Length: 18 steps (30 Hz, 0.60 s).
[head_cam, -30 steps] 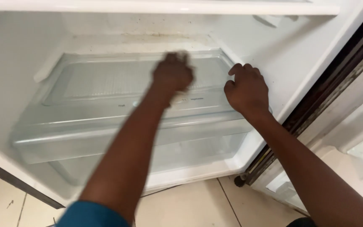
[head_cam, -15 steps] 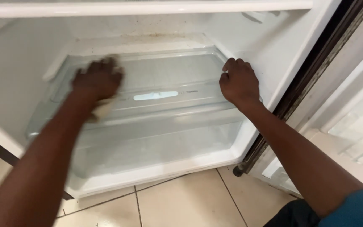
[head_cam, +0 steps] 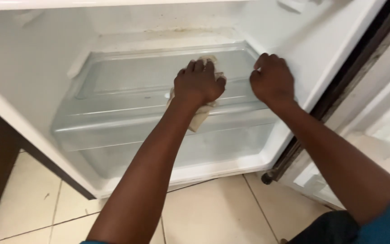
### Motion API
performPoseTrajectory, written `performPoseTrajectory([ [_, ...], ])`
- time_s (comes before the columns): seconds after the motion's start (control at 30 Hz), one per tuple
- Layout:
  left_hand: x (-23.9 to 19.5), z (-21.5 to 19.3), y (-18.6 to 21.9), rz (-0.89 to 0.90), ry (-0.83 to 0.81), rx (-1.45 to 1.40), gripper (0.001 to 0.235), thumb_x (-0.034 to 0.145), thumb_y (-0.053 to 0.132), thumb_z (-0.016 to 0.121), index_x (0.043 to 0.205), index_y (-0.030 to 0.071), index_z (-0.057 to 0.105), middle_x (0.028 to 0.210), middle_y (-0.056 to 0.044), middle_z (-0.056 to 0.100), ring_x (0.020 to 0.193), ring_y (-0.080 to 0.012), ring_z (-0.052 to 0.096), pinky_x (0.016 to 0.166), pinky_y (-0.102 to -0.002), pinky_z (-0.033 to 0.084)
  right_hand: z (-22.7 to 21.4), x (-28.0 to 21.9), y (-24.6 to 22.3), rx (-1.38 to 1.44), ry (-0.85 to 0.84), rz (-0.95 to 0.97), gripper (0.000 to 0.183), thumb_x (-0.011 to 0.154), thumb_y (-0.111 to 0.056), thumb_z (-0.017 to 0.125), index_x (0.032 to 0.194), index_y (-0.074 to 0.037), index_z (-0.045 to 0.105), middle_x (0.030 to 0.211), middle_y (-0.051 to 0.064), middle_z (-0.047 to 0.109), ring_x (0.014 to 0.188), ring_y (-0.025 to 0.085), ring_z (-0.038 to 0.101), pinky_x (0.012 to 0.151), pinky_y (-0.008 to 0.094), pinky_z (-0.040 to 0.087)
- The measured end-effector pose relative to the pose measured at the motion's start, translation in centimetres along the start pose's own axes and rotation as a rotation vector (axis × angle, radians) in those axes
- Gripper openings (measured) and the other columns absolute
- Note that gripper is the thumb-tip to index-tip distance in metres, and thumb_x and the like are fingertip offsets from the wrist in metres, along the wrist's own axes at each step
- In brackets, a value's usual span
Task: The person cleans the inside of a refrigerator drawer and shelf with a cloth.
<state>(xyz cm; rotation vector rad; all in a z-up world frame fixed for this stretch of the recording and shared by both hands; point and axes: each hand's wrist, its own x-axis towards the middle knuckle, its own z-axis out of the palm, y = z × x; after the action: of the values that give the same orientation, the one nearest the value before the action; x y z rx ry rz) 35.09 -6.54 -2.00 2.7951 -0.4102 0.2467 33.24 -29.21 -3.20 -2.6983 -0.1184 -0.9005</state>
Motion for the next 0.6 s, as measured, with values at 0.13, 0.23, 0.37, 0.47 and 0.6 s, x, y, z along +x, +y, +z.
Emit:
performPoseTrajectory([
  [0.13, -2.1, -1.7, 0.1, 0.024, 0.001, 0.081, 0.063, 0.099, 0.043, 0.037, 0.154, 0.012, 0.039, 0.163, -0.01, 0.038, 0.149, -0.0282, 0.036, 0.121, -0.053, 0.025, -0.1, -0.2, 0.4, 0.008, 0.005, -0.016, 0.016, 0.09, -0.013, 0.059, 0.104, -0.006, 0.061, 0.105, 0.016, 0.062, 0.103, 0.037, 0.058, 0.086, 0.052, 0.05],
  [0.23, -3.4, -2.7, -5.2, -0.039, -0.01, 0.112, 0.065, 0.101, 0.04, 0.032, 0.159, 0.012, 0.03, 0.162, -0.01, 0.038, 0.148, -0.0302, 0.035, 0.119, -0.059, 0.024, 0.6, -0.1, 1.0, -0.008, 0.045, -0.068, 0.015, 0.092, -0.013, 0.06, 0.105, -0.007, 0.062, 0.106, 0.017, 0.062, 0.103, 0.039, 0.058, 0.085, 0.054, 0.05],
  [0.37, -6.6, -5.8, -12.2, -0.171, -0.008, 0.188, 0.065, 0.1, 0.039, 0.03, 0.159, 0.013, 0.027, 0.162, -0.01, 0.035, 0.147, -0.0305, 0.033, 0.116, -0.062, 0.024, 0.2, -0.4, 1.0, 0.026, 0.016, -0.076, 0.015, 0.093, -0.013, 0.059, 0.106, -0.006, 0.062, 0.106, 0.016, 0.062, 0.103, 0.038, 0.058, 0.083, 0.053, 0.05],
  [0.47, -8.7, -8.2, -15.4, -0.342, -0.026, 0.203, 0.065, 0.103, 0.041, 0.031, 0.161, 0.013, 0.033, 0.16, -0.016, 0.042, 0.143, -0.0366, 0.043, 0.117, -0.058, 0.034, 0.4, -0.4, 0.9, 0.018, 0.03, -0.076, 0.016, 0.091, -0.013, 0.06, 0.105, -0.006, 0.063, 0.104, 0.017, 0.062, 0.1, 0.037, 0.058, 0.08, 0.053, 0.05],
  [0.6, -6.9, -6.6, -18.1, -0.306, 0.083, 0.15, 0.064, 0.099, 0.04, 0.034, 0.156, 0.011, 0.039, 0.157, -0.017, 0.043, 0.139, -0.039, 0.045, 0.11, -0.057, 0.04, 0.3, -0.4, 0.8, -0.007, 0.016, -0.052, 0.014, 0.091, -0.011, 0.058, 0.103, -0.005, 0.062, 0.103, 0.016, 0.062, 0.097, 0.036, 0.059, 0.077, 0.052, 0.051],
])
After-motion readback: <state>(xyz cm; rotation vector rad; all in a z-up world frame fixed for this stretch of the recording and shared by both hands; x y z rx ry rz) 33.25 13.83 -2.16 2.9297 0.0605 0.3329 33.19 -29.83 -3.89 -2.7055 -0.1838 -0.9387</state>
